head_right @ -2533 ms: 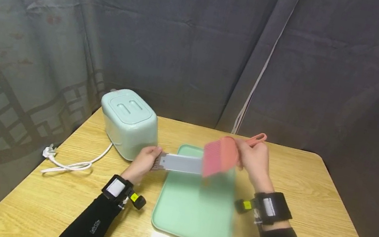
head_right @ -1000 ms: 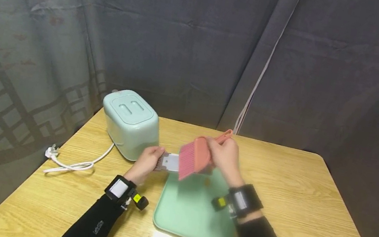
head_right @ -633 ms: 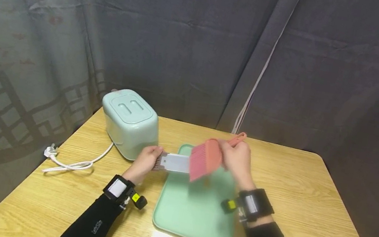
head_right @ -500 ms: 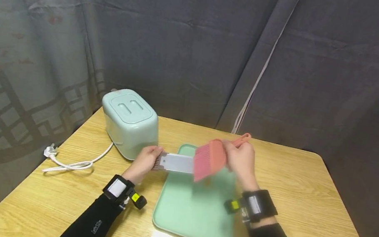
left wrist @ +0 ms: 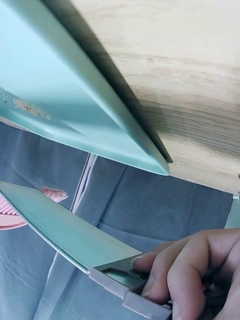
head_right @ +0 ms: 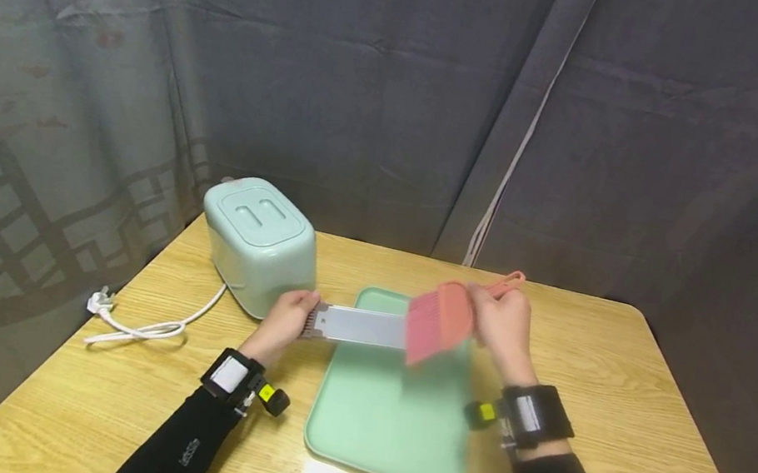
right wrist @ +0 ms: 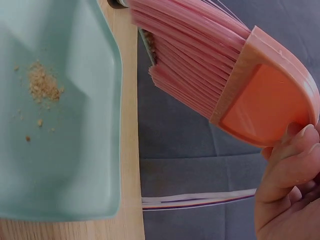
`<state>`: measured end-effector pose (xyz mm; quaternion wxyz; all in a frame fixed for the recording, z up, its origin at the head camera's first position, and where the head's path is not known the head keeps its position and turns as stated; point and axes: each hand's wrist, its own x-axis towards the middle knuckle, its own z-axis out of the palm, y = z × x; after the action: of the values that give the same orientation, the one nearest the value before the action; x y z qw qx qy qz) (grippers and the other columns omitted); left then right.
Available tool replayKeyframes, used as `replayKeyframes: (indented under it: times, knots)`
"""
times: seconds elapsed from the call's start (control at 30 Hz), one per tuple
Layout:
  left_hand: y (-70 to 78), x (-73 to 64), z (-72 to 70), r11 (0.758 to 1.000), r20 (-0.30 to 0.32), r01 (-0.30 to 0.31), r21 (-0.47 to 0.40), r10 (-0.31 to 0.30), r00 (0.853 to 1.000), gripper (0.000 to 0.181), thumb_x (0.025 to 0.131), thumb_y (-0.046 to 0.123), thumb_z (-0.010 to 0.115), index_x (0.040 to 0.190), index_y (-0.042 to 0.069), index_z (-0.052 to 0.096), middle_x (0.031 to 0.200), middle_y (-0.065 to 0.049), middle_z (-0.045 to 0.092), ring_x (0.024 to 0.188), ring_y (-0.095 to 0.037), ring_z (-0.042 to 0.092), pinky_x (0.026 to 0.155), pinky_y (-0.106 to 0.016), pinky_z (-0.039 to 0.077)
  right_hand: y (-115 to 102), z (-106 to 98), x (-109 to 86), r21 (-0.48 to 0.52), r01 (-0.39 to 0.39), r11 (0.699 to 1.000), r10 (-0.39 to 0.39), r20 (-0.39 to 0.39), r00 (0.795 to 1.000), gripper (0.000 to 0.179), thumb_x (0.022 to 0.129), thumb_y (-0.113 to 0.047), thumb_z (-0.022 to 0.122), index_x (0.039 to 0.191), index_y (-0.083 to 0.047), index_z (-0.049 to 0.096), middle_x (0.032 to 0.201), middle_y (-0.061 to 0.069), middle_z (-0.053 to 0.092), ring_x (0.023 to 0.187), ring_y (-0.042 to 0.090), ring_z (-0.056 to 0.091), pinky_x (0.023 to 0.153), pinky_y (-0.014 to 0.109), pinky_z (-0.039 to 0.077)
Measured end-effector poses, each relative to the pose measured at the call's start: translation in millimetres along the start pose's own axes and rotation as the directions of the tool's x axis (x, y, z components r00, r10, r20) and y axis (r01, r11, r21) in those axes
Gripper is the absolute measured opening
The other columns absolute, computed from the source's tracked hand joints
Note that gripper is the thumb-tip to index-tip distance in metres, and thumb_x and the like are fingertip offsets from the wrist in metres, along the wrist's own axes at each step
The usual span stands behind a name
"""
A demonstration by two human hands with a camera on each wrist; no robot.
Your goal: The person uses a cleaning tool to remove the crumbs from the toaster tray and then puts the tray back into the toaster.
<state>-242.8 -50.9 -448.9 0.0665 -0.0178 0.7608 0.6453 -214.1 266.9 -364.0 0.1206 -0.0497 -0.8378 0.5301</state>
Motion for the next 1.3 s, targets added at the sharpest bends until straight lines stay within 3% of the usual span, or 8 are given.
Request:
replayKeyframes:
  times: [0.27,0.47,0.73,1.0,1.3]
  knots:
    - [-0.1,-0.1,-0.5,1.000,-0.008,0.014,0.006,-0.014,1.000,0.040,0.111,0.031,0.041,0.120,0.000,0.065,0.110,-0.013,0.063,0.096,-0.023,0.058,0.077,-0.031,0.049,0,-8,1.5,0.041,-0.001,0.999,0.002,-0.030,1.000,0.040,0.102,-0.030,0.059,0.086,0.007,0.062,0.049,-0.004,0.052,0.036,0.007,0.043,0.033,0.026,0.039]
    - [-0.2,-0.3,0.7,1.000,-0.016,-0.013,0.021,0.013,1.000,0.039,0.111,0.029,0.042,0.118,-0.001,0.065,0.111,-0.014,0.063,0.099,-0.025,0.058,0.081,-0.034,0.048,-7,-3,3.4,0.104,0.038,0.994,-0.035,-0.033,0.999,0.038,0.102,-0.025,0.060,0.086,0.009,0.062,0.049,-0.003,0.053,0.035,0.007,0.045,0.033,0.026,0.039]
    - [0.8,-0.1,5.1,0.999,-0.004,-0.033,0.025,0.033,0.999,0.040,0.111,0.026,0.041,0.122,-0.005,0.064,0.113,-0.015,0.064,0.102,-0.026,0.059,0.088,-0.039,0.049,-31,34,-0.5,0.138,0.085,0.987,-0.093,0.049,0.994,0.039,0.101,-0.023,0.061,0.081,0.010,0.065,0.046,0.000,0.052,0.032,0.011,0.044,0.031,0.027,0.038]
    - [3.5,-1.8,11.0,0.998,-0.004,-0.052,0.026,0.052,0.999,0.036,0.109,0.025,0.044,0.113,-0.003,0.065,0.096,-0.011,0.063,0.086,-0.020,0.058,0.077,-0.032,0.048,-47,73,-5.8,0.126,0.071,0.990,-0.083,0.094,0.992,0.037,0.099,-0.026,0.062,0.078,0.004,0.066,0.047,0.003,0.053,0.032,0.012,0.045,0.031,0.029,0.039]
    - [7.0,-3.6,15.1,0.998,0.022,-0.053,-0.016,0.054,0.998,0.035,0.110,0.023,0.043,0.114,-0.003,0.066,0.097,-0.010,0.067,0.087,-0.019,0.060,0.081,-0.032,0.049,-49,90,-12.8,0.104,0.059,0.993,-0.069,0.086,0.994,0.036,0.101,-0.026,0.060,0.080,0.002,0.068,0.048,0.004,0.055,0.033,0.014,0.049,0.033,0.029,0.042]
